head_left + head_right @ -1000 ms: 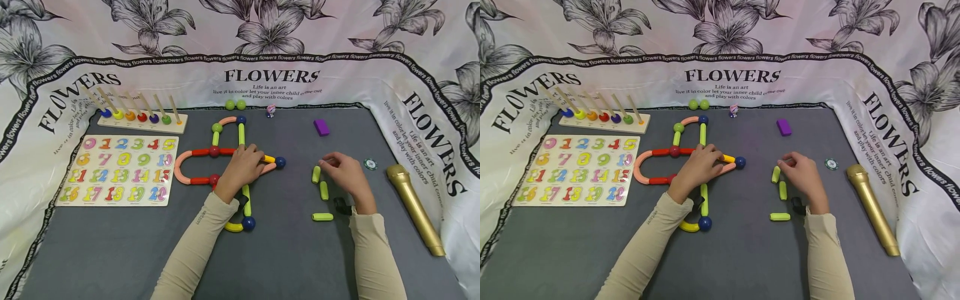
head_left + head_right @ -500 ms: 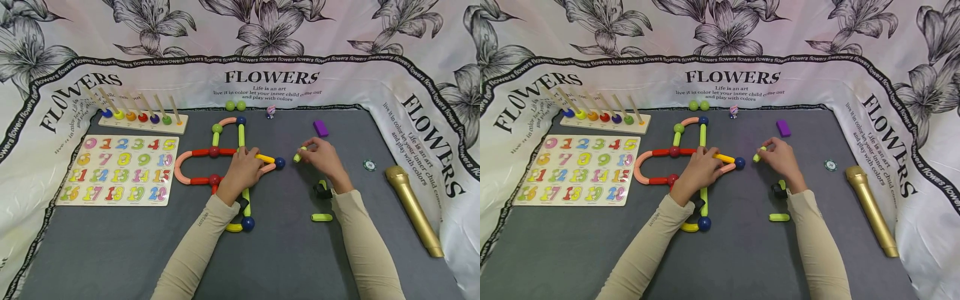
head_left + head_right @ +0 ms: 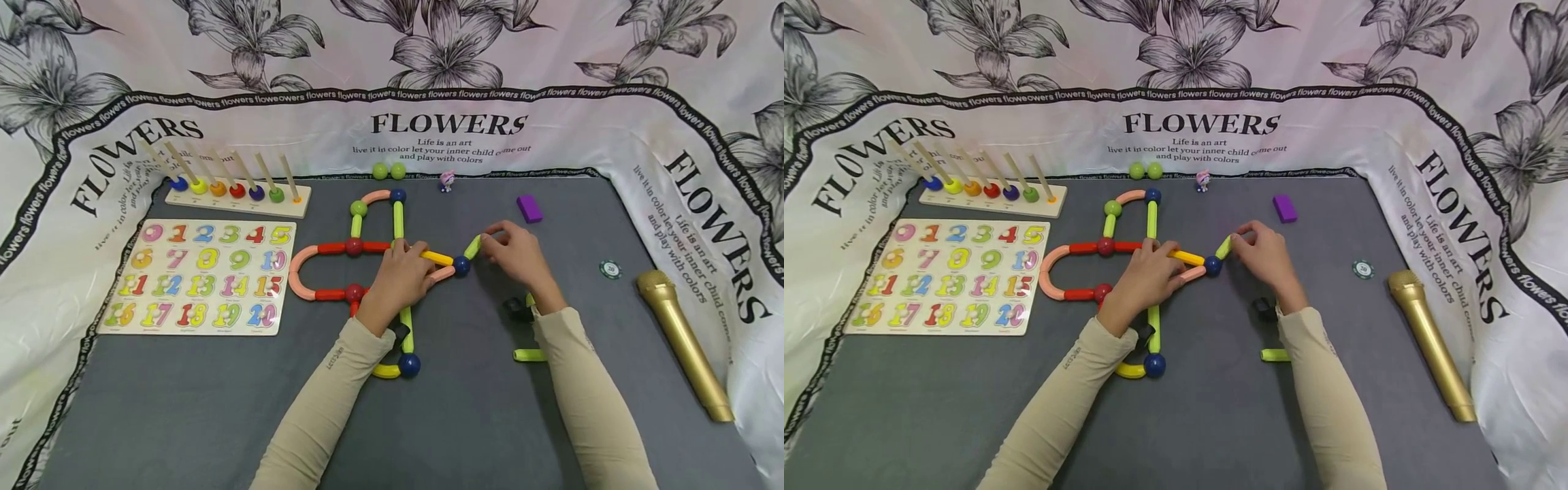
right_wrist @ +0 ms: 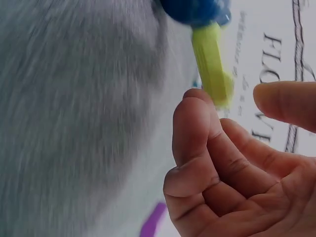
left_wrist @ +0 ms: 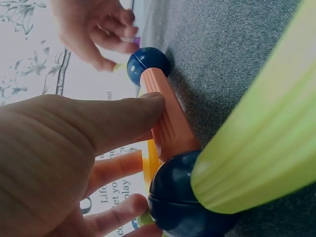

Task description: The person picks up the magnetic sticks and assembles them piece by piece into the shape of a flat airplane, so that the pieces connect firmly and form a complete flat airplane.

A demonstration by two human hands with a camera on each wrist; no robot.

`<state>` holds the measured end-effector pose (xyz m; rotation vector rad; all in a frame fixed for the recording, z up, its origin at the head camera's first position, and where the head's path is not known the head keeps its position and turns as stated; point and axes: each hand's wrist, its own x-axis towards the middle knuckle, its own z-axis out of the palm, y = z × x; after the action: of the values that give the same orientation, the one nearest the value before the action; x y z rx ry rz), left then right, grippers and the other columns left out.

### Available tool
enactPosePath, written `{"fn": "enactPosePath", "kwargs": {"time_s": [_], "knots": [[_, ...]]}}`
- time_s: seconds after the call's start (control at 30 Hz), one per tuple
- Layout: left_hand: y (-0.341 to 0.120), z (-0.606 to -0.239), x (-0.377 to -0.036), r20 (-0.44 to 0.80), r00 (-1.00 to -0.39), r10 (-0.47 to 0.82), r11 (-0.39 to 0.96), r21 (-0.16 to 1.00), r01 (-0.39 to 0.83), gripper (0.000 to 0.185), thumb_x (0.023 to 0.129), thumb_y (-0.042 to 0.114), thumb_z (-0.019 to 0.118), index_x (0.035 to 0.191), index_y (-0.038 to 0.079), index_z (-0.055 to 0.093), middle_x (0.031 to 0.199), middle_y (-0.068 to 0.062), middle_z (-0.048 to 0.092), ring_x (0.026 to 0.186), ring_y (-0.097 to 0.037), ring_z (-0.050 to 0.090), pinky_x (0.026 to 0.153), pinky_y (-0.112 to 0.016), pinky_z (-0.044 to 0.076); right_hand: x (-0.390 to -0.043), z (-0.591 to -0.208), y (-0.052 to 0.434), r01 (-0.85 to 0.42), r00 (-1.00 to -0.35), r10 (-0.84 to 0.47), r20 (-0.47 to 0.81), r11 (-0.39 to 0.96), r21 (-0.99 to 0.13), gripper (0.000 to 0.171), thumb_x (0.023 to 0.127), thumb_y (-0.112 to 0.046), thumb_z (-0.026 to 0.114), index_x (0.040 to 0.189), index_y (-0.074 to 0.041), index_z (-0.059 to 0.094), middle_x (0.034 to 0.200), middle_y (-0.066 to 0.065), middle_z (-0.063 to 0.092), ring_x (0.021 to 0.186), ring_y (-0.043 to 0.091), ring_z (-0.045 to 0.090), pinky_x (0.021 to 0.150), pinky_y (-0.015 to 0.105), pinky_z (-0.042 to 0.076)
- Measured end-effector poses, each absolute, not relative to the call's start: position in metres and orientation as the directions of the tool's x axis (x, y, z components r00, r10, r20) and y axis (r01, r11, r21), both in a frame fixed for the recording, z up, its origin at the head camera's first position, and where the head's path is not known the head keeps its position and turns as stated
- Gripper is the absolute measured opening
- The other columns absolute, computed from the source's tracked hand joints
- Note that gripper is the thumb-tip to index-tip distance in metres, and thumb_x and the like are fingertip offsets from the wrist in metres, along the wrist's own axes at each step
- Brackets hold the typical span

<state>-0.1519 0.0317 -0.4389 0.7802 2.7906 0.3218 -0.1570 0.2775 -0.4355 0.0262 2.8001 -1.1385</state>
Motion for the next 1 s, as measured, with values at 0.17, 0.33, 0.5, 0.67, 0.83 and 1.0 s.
{"fn": "enactPosePath", "kwargs": {"time_s": [0.17,0.33,0.5,0.67,0.83,1.0], "knots": [[0.034,-0.439,-0.152,-0.164,-0.824,0.542,0.826,0.282,0.487,0.03,0.105,0.039,0.07,0.127,0.022,0.082,0.144,-0.006,0.058,0.13,-0.034,0.044,0.104,-0.045,0.043,-0.121,-0.425,0.302,0.033,-0.997,-0.022,-0.079,0.776,-0.63,0.039,0.111,-0.033,0.058,0.126,0.001,0.069,0.099,0.018,0.075,0.081,0.029,0.068,0.07,0.041,0.051],[0.033,-0.439,-0.152,-0.159,-0.828,0.538,0.827,0.286,0.483,0.027,0.105,0.038,0.07,0.124,0.023,0.083,0.144,-0.006,0.058,0.131,-0.035,0.043,0.104,-0.045,0.043,-0.08,-0.424,0.319,0.02,-0.987,-0.07,-0.143,0.836,-0.548,0.032,0.109,-0.027,0.066,0.118,0.004,0.07,0.09,0.012,0.071,0.073,0.021,0.061,0.065,0.04,0.049],[0.032,-0.44,-0.152,-0.148,-0.832,0.534,0.827,0.293,0.479,0.025,0.105,0.037,0.071,0.121,0.023,0.083,0.143,-0.005,0.058,0.13,-0.034,0.043,0.104,-0.045,0.043,-0.061,-0.43,0.325,0.065,-0.982,-0.029,-0.186,0.876,-0.479,0.035,0.105,-0.022,0.071,0.119,0.008,0.064,0.078,0.008,0.063,0.064,0.022,0.056,0.059,0.04,0.046],[0.03,-0.44,-0.151,-0.15,-0.829,0.539,0.82,0.32,0.476,0.025,0.105,0.037,0.07,0.121,0.023,0.083,0.143,-0.004,0.057,0.13,-0.033,0.043,0.104,-0.045,0.042,-0.053,-0.432,0.333,0.15,-0.961,0.03,-0.275,0.891,-0.428,0.04,0.105,-0.019,0.069,0.124,0.013,0.055,0.092,0.024,0.065,0.08,0.037,0.062,0.069,0.054,0.05],[0.03,-0.439,-0.151,-0.156,-0.827,0.54,0.821,0.316,0.476,0.026,0.106,0.039,0.069,0.123,0.024,0.083,0.144,-0.004,0.057,0.131,-0.033,0.042,0.105,-0.044,0.042,-0.054,-0.431,0.332,0.158,-0.964,0.029,-0.264,0.863,-0.48,0.036,0.107,-0.018,0.064,0.126,0.011,0.054,0.091,0.02,0.064,0.077,0.033,0.064,0.066,0.048,0.05],[0.029,-0.438,-0.152,-0.16,-0.831,0.533,0.825,0.315,0.468,0.028,0.105,0.039,0.07,0.123,0.023,0.083,0.145,-0.005,0.058,0.131,-0.033,0.043,0.105,-0.044,0.042,-0.072,-0.426,0.305,0.134,-0.989,0.034,-0.147,0.647,-0.751,0.032,0.106,-0.016,0.068,0.126,0.007,0.056,0.104,0.021,0.071,0.081,0.02,0.072,0.069,0.033,0.058]]}}
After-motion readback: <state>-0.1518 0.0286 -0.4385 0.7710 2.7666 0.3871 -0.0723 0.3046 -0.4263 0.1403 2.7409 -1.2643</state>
